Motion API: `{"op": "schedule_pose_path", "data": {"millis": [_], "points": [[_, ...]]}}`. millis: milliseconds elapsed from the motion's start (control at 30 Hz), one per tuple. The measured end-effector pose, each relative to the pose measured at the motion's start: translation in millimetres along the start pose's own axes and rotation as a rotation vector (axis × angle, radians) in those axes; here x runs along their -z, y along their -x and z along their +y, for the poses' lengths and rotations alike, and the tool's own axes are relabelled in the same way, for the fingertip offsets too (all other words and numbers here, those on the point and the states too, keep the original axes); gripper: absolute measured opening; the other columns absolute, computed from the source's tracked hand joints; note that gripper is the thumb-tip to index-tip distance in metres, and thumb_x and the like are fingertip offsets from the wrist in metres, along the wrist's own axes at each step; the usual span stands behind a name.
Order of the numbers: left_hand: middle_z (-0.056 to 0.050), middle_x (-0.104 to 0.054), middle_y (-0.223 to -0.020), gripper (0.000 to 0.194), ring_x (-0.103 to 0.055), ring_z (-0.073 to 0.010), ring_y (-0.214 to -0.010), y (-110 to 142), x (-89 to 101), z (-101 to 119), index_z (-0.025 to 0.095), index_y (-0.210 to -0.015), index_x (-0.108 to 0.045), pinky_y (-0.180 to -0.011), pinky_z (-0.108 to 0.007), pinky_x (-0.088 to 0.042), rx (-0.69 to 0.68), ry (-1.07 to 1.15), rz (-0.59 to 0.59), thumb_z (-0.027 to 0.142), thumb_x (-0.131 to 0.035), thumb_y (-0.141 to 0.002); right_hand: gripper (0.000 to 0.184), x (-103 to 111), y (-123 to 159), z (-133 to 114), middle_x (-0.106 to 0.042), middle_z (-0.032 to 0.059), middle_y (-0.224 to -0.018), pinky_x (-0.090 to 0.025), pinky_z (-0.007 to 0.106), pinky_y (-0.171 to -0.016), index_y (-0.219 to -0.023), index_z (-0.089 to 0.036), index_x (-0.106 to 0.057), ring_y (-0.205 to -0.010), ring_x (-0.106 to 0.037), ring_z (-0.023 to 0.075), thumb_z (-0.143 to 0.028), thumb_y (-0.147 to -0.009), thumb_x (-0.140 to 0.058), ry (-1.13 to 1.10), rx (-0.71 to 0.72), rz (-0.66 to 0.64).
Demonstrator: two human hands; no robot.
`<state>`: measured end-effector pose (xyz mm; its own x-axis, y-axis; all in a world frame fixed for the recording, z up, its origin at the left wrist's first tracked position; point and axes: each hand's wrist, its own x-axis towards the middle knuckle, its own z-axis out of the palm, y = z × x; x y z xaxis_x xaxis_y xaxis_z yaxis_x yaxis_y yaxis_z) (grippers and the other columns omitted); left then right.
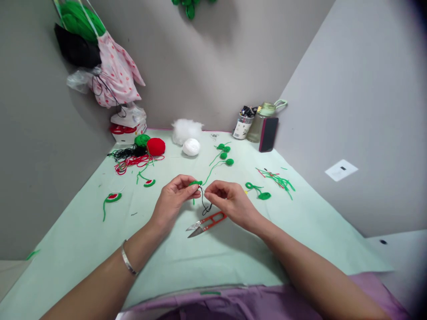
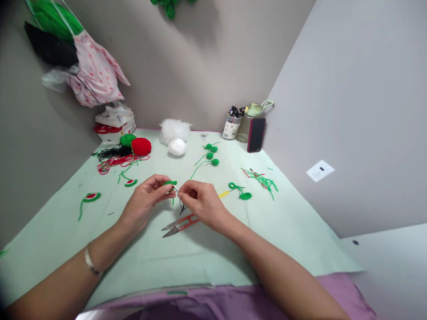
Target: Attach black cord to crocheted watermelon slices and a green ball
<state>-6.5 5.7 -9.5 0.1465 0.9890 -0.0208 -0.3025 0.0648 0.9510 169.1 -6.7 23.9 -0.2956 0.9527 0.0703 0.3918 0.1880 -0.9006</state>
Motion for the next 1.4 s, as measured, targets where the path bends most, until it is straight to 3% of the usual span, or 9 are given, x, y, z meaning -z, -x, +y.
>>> {"op": "schedule_pose_path", "data": {"millis": [267, 400, 500, 833, 967, 1100, 1233, 1333, 1400], "points": [[0.001, -0.062, -0.081, 0.014, -0.064, -0.0138, -0.075, 6, -3.2, 2, 0.020, -0.087, -0.062, -0.075, -0.026, -0.050, -0.178, -0.244, 0.026, 0.028, -0.071, -0.079, 0.019, 1, -4, 3, -0.048, -0.0044, -0.059, -0.030, 0.021, -0.048, -0.074, -0.015, -0.062, -0.051, -0.039, 0.0066, -0.032, -0.080, -0.063, -0.246, -0.105, -0.068], [-0.001, -0.064, -0.083, 0.011, -0.061, -0.0169, -0.081, 10, -5.3, -3, 0.021, -0.085, -0.065, -0.075, -0.027, -0.050, -0.292, -0.339, 0.093, 0.026, -0.071, -0.078, 0.025, -6, -4, 4, -0.047, -0.0056, -0.057, -0.031, 0.020, -0.045, -0.075, -0.015, -0.060, -0.046, -0.040, 0.0056, -0.037, -0.076, -0.070, -0.422, -0.182, -0.038], [-0.002, -0.063, -0.084, 0.006, -0.059, -0.0181, -0.083, 12, -5.7, -6, 0.022, -0.084, -0.069, -0.078, -0.029, -0.051, -0.404, -0.416, 0.073, 0.023, -0.070, -0.078, 0.028, -10, -5, 5, -0.047, -0.0063, -0.055, -0.031, 0.020, -0.045, -0.074, -0.015, -0.059, -0.046, -0.041, 0.0055, -0.040, -0.074, -0.072, -0.483, -0.185, -0.009], [-0.004, -0.063, -0.091, 0.017, -0.059, -0.0200, -0.090, 12, -0.4, -4, 0.026, -0.090, -0.072, -0.080, -0.031, -0.050, -0.592, -0.507, 0.050, 0.013, -0.064, -0.082, 0.030, -3, -9, 11, -0.061, -0.0025, -0.075, -0.048, 0.024, -0.063, -0.098, -0.017, -0.058, -0.060, -0.058, 0.0088, -0.027, -0.075, -0.074, -0.581, -0.112, -0.154], [-0.005, -0.061, -0.095, 0.019, -0.059, -0.0201, -0.093, 13, -1.2, -6, 0.026, -0.092, -0.071, -0.083, -0.032, -0.048, -0.658, -0.580, -0.001, 0.012, -0.059, -0.086, 0.025, 1, -10, 9, -0.061, -0.0016, -0.075, -0.049, 0.026, -0.065, -0.100, -0.017, -0.061, -0.062, -0.058, 0.0098, -0.026, -0.079, -0.069, -0.535, -0.075, -0.141], [-0.005, -0.060, -0.097, 0.020, -0.060, -0.0198, -0.093, 14, -2.1, -5, 0.026, -0.091, -0.071, -0.084, -0.033, -0.048, -0.685, -0.596, 0.002, 0.011, -0.059, -0.087, 0.016, 11, -9, 4, -0.061, 0.0011, -0.080, -0.047, 0.026, -0.069, -0.095, -0.017, -0.069, -0.069, -0.054, 0.0102, -0.029, -0.086, -0.063, -0.321, 0.037, -0.046], [-0.005, -0.061, -0.094, 0.018, -0.061, -0.0187, -0.090, 12, -0.8, -6, 0.024, -0.092, -0.069, -0.083, -0.031, -0.048, -0.660, -0.579, -0.070, 0.011, -0.058, -0.087, 0.010, 15, -5, -1, -0.061, 0.0022, -0.085, -0.044, 0.027, -0.071, -0.085, -0.017, -0.070, -0.075, -0.054, 0.0121, -0.026, -0.083, -0.065, -0.162, 0.147, -0.047], [-0.006, -0.062, -0.093, 0.014, -0.060, -0.0183, -0.089, 10, -0.2, -10, 0.022, -0.093, -0.067, -0.080, -0.030, -0.049, -0.583, -0.545, -0.169, 0.013, -0.057, -0.088, 0.006, 15, -6, 1, -0.061, 0.0006, -0.077, -0.042, 0.026, -0.067, -0.080, -0.015, -0.067, -0.071, -0.053, 0.0116, -0.020, -0.081, -0.063, -0.068, 0.104, -0.069], [-0.005, -0.062, -0.091, 0.012, -0.060, -0.0174, -0.088, 9, -1.5, -12, 0.020, -0.091, -0.066, -0.079, -0.029, -0.049, -0.505, -0.522, -0.236, 0.013, -0.058, -0.087, 0.006, 16, -9, 4, -0.059, -0.0011, -0.070, -0.040, 0.024, -0.062, -0.075, -0.015, -0.065, -0.065, -0.049, 0.0095, -0.017, -0.078, -0.062, -0.130, 0.036, -0.065]]}}
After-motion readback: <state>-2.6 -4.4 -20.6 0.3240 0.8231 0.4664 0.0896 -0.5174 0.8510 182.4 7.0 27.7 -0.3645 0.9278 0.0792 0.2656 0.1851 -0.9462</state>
